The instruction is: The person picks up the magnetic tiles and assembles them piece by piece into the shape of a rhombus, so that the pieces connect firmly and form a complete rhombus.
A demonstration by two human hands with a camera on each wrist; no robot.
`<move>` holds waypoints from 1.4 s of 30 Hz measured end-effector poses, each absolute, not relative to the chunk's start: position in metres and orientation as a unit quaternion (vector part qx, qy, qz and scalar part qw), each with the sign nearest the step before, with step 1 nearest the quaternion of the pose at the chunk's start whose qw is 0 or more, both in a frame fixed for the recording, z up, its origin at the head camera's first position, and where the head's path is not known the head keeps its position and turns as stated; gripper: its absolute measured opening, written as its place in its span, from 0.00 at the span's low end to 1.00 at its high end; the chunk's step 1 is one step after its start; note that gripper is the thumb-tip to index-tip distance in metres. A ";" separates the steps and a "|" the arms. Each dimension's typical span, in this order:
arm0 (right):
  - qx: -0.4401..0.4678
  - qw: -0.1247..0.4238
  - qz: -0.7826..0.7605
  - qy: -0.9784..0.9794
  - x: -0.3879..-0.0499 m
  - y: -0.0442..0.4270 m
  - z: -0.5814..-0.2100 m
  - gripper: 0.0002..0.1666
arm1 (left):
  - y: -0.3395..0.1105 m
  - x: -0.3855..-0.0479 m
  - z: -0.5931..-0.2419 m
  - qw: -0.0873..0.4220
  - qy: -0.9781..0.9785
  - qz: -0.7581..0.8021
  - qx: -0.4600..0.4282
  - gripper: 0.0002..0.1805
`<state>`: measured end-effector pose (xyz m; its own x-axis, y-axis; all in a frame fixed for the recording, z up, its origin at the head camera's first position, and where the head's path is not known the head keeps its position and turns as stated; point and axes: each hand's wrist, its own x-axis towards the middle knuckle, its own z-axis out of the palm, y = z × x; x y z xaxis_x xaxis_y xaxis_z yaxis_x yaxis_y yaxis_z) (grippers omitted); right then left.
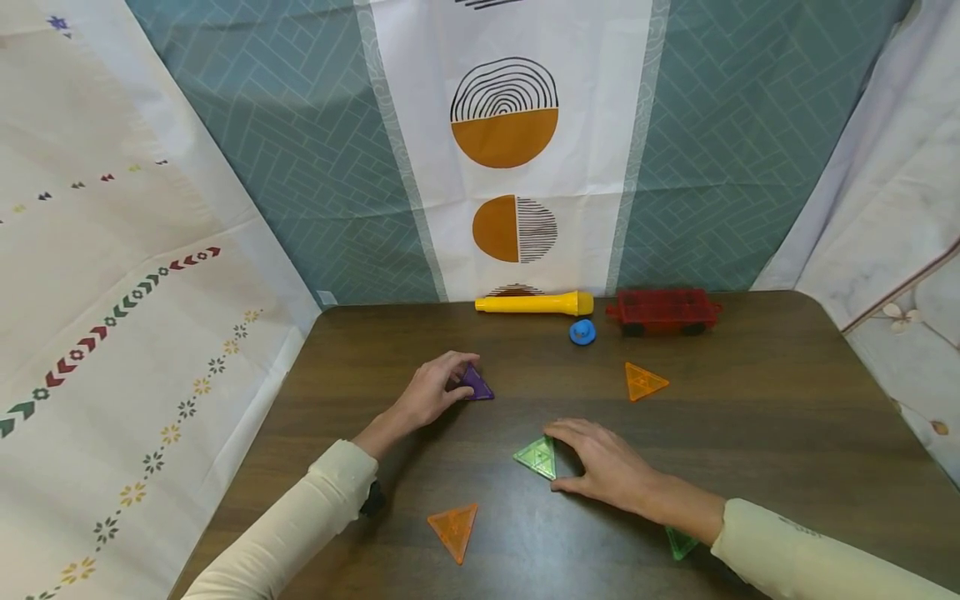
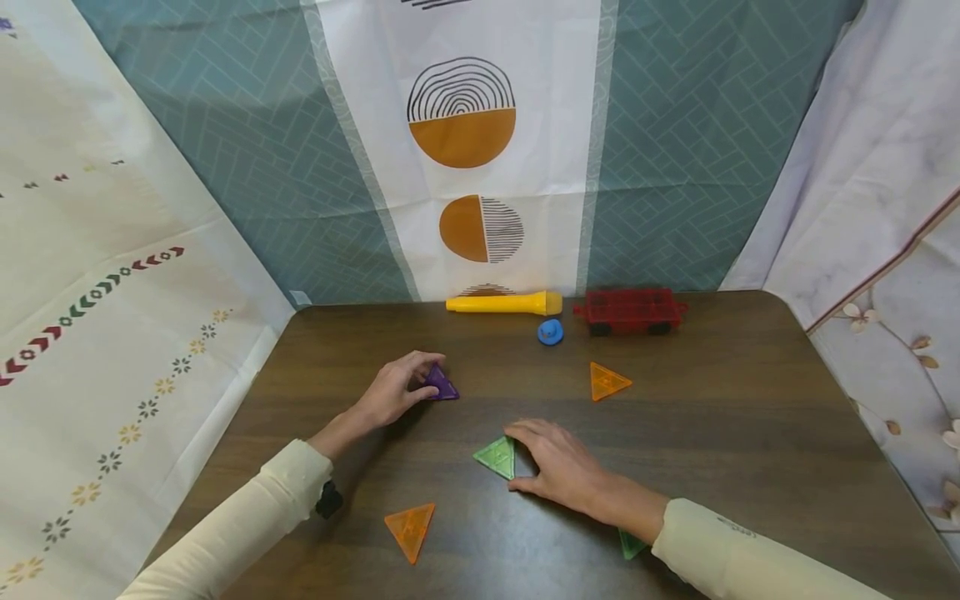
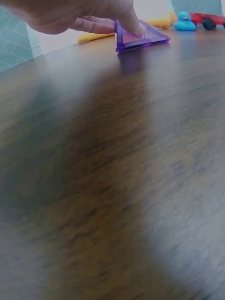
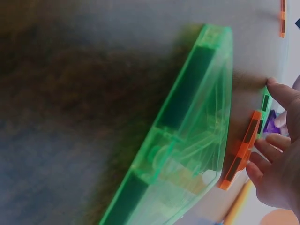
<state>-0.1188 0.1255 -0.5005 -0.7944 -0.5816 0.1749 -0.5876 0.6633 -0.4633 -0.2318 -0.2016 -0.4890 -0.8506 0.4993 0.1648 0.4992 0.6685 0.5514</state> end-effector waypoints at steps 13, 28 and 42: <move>0.323 0.005 0.257 -0.911 -0.118 0.127 -0.503 0.42 | -0.200 -0.232 -0.484 -0.025 0.890 0.378 0.252 0.13; 0.328 0.012 0.245 -0.912 -0.118 0.127 -0.504 0.39 | -0.172 -0.217 -0.483 0.010 0.859 0.454 0.237 0.13; 0.334 0.024 0.233 -0.913 -0.119 0.128 -0.503 0.37 | -0.148 -0.193 -0.492 0.075 0.843 0.494 0.199 0.12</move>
